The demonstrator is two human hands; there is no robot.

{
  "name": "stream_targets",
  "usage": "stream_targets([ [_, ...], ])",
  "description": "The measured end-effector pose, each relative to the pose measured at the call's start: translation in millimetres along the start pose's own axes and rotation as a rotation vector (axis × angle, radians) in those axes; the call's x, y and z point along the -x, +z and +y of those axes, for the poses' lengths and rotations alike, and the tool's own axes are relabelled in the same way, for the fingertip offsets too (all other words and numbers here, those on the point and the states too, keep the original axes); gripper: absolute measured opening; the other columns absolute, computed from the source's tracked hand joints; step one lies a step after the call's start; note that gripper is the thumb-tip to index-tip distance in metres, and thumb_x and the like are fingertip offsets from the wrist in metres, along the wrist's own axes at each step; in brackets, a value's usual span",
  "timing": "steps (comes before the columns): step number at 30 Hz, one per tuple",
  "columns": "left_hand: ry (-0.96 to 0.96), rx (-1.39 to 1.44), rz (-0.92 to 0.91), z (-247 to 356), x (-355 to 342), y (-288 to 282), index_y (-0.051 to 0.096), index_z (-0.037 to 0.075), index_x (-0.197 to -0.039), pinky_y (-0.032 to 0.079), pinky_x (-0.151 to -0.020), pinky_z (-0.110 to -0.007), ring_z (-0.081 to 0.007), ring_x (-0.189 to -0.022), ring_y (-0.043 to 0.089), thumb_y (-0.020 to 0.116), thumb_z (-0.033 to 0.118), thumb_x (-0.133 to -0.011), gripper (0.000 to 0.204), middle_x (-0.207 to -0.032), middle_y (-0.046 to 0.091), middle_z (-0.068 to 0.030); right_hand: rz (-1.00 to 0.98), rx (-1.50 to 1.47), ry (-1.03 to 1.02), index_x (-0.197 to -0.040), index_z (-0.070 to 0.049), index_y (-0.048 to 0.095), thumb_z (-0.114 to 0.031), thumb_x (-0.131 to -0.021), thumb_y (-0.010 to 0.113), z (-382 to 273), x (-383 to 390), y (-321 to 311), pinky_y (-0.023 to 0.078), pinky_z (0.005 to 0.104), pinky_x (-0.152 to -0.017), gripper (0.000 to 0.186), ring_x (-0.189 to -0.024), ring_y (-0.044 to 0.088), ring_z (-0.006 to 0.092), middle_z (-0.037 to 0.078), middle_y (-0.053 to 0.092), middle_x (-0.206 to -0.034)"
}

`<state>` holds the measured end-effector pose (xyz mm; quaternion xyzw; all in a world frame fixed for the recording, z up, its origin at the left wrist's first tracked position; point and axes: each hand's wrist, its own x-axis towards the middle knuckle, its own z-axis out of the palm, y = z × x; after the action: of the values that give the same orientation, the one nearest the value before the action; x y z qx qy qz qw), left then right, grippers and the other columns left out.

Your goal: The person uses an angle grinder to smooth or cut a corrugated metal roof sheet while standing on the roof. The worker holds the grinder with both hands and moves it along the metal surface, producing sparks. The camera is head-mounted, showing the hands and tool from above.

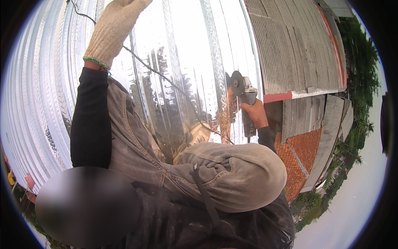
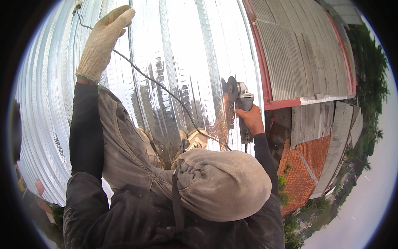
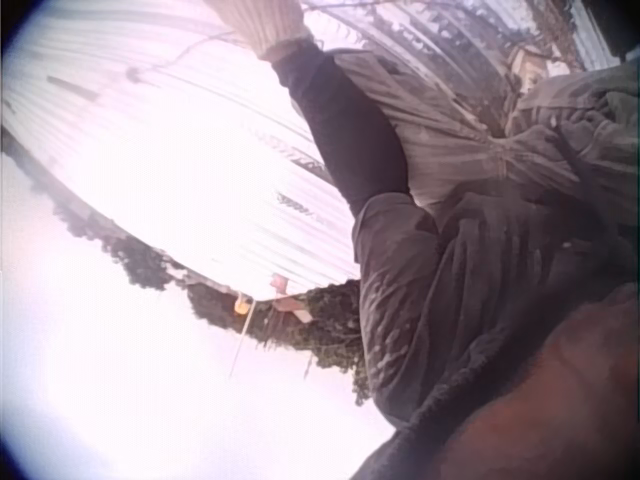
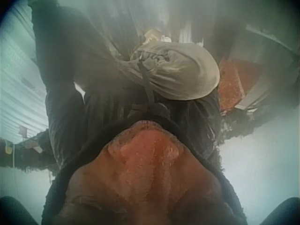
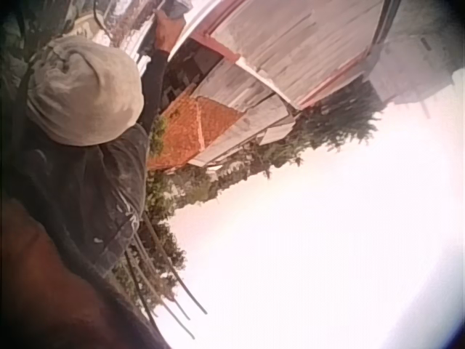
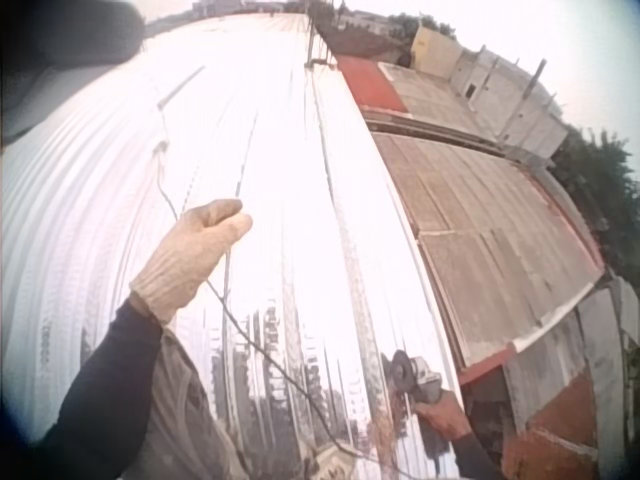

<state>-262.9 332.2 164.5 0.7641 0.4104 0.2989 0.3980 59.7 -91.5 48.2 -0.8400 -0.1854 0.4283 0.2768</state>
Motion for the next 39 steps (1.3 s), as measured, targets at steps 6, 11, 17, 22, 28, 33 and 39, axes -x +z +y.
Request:
stream_targets([
  [6,-0.006,0.014,0.016,-2.9,1.0,-0.7,0.061,-0.002,-0.159,0.047,-0.127,-0.05,-0.0424,-0.154,0.056,0.069,0.064,-0.104,0.086,-0.158,0.062,-0.0313,0.012,0.005,0.004,-0.108,0.006,0.076,-0.018,-0.086,0.085,-4.9,-2.0,2.9,0.057,0.0349,-0.075,0.034,-0.08,0.07,0.0162,0.008,0.078,-0.094],
  [11,-0.013,0.009,0.027,-2.2,2.5,-1.7,0.06,-0.002,-0.159,0.047,-0.127,-0.05,-0.0434,-0.155,0.055,0.07,0.063,-0.104,0.085,-0.159,0.06,-0.0316,0.019,-0.002,-0.003,-0.108,0.006,0.076,-0.017,-0.086,0.085,-5.4,-6.2,3.7,0.057,0.035,-0.073,0.033,-0.079,0.07,0.0159,0.007,0.078,-0.093],
  [17,-0.018,-0.016,0.024,-2.9,4.3,-3.6,0.06,-0.001,-0.16,0.046,-0.128,-0.05,-0.0435,-0.155,0.054,0.07,0.063,-0.103,0.086,-0.16,0.06,-0.0316,0.019,-0.014,-0.019,-0.109,0.006,0.077,-0.016,-0.086,0.085,-6.8,-8.7,4.3,0.058,0.035,-0.074,0.033,-0.078,0.07,0.0158,0.007,0.078,-0.093],
  [22,-0.027,-0.009,0.025,-3.7,2.6,-2.1,0.06,0.0,-0.16,0.046,-0.128,-0.05,-0.0429,-0.155,0.055,0.071,0.063,-0.103,0.086,-0.16,0.06,-0.0313,0.014,-0.005,-0.001,-0.109,0.005,0.077,-0.016,-0.086,0.085,-10.3,-9.0,3.6,0.057,0.0353,-0.074,0.032,-0.078,0.07,0.0159,0.007,0.078,-0.093],
  [28,-0.014,0.036,0.027,-5.4,2.9,-4.1,0.06,0.0,-0.16,0.047,-0.127,-0.049,-0.0418,-0.154,0.056,0.072,0.063,-0.103,0.086,-0.159,0.061,-0.0306,0.018,-0.021,-0.023,-0.108,0.005,0.077,-0.016,-0.086,0.084,-14.6,-10.7,5.6,0.057,0.0353,-0.074,0.031,-0.08,0.07,0.0159,0.007,0.078,-0.093],
  [33,-0.002,0.014,0.024,-6.4,1.1,-2.9,0.06,-0.001,-0.16,0.048,-0.126,-0.049,-0.0415,-0.154,0.056,0.072,0.062,-0.103,0.086,-0.159,0.061,-0.0304,0.019,0.003,-0.036,-0.108,0.005,0.077,-0.017,-0.087,0.084,-15.3,-16.8,3.2,0.057,0.0354,-0.074,0.031,-0.079,0.07,0.0163,0.007,0.078,-0.093],
  [39,-0.054,0.031,0.035,0.4,4.0,-4.6,0.06,-0.002,-0.159,0.048,-0.127,-0.049,-0.0416,-0.153,0.057,0.072,0.061,-0.103,0.085,-0.159,0.061,-0.031,0.01,-0.019,-0.038,-0.109,0.006,0.078,-0.017,-0.086,0.085,-19.1,-23.0,5.4,0.057,0.0354,-0.075,0.033,-0.08,0.07,0.0164,0.007,0.078,-0.094],
])
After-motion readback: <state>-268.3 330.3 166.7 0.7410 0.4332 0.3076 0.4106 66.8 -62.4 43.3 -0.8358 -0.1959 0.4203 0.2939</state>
